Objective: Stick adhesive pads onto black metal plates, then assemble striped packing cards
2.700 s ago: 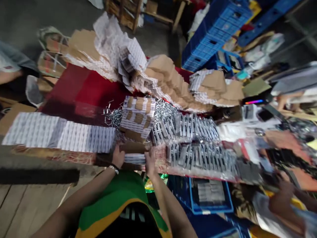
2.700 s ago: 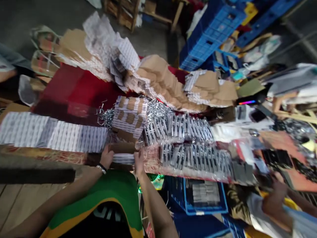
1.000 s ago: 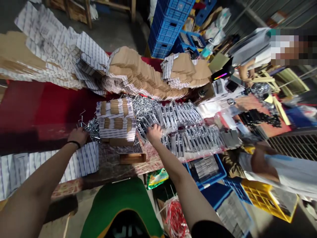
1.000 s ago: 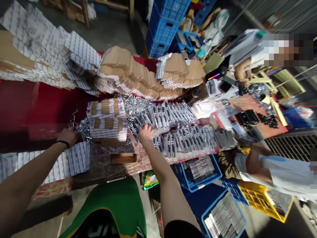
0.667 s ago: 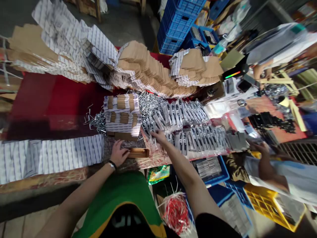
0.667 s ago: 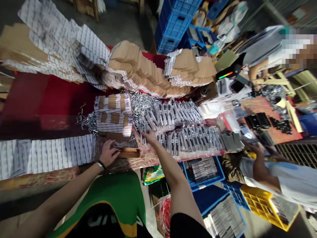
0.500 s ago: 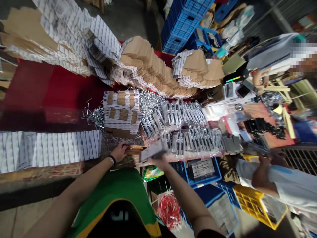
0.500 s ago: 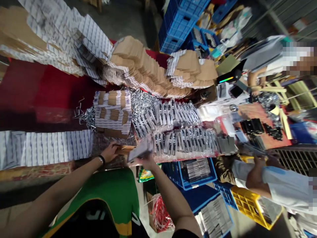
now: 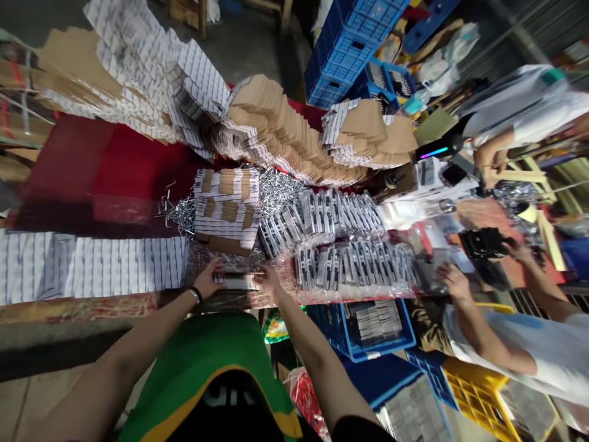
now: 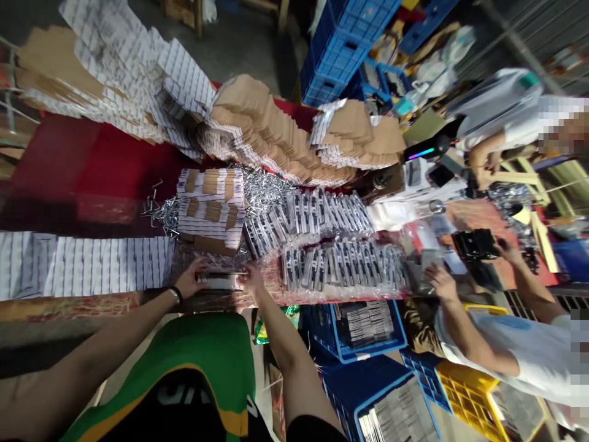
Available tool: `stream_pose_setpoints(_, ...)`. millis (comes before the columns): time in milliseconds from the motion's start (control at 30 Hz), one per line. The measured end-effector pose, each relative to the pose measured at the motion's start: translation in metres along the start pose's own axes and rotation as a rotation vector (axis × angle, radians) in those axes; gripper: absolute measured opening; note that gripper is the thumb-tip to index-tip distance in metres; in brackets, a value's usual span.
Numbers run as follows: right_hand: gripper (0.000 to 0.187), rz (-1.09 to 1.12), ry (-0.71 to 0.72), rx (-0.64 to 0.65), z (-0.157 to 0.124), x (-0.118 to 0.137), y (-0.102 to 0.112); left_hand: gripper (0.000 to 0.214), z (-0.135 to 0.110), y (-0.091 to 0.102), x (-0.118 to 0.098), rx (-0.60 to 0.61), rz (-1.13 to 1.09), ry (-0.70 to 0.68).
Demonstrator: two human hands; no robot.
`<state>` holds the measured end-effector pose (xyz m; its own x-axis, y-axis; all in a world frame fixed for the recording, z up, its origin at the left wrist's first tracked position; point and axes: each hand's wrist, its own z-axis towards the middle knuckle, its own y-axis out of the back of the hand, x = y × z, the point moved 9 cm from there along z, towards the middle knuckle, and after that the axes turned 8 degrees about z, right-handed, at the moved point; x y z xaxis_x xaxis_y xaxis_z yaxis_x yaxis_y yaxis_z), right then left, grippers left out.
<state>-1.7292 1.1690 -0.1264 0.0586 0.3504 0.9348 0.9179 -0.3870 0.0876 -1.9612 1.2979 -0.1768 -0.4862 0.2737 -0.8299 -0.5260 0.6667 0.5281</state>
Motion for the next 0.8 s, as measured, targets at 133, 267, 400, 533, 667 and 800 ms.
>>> stream_pose_setpoints(133, 0.059, -0.439, 0.128, 0.308, -0.01, 0.004, -0.03, 0.063, -0.009, -0.008, -0.018, 0.126, 0.3, -0.192)
stream_pose_setpoints(267, 0.094, -1.1, 0.191, 0.467, -0.03, -0.025, -0.053, 0.079, -0.018, -0.025, -0.035, 0.21, 0.473, -0.327)
stream_pose_setpoints(400, 0.083, -1.203, 0.199, 0.346, -0.025, -0.034, -0.054, 0.069, -0.001, -0.038, -0.041, 0.163, 0.424, -0.259)
stream_pose_setpoints(533, 0.089, -1.194, 0.226, 0.444, -0.023, -0.039, -0.062, 0.063, 0.0, -0.053, -0.039, 0.261, 0.508, -0.296)
stream_pose_setpoints(667, 0.103, -1.323, 0.204, 0.353, -0.027, -0.046, -0.066, 0.078, -0.015, -0.063, -0.038, 0.248, 0.816, -0.307)
stream_pose_setpoints(800, 0.089, -1.358, 0.207, 0.325, -0.028, -0.04, -0.068, 0.093, -0.016, -0.077, -0.06, 0.306, 0.968, -0.285)
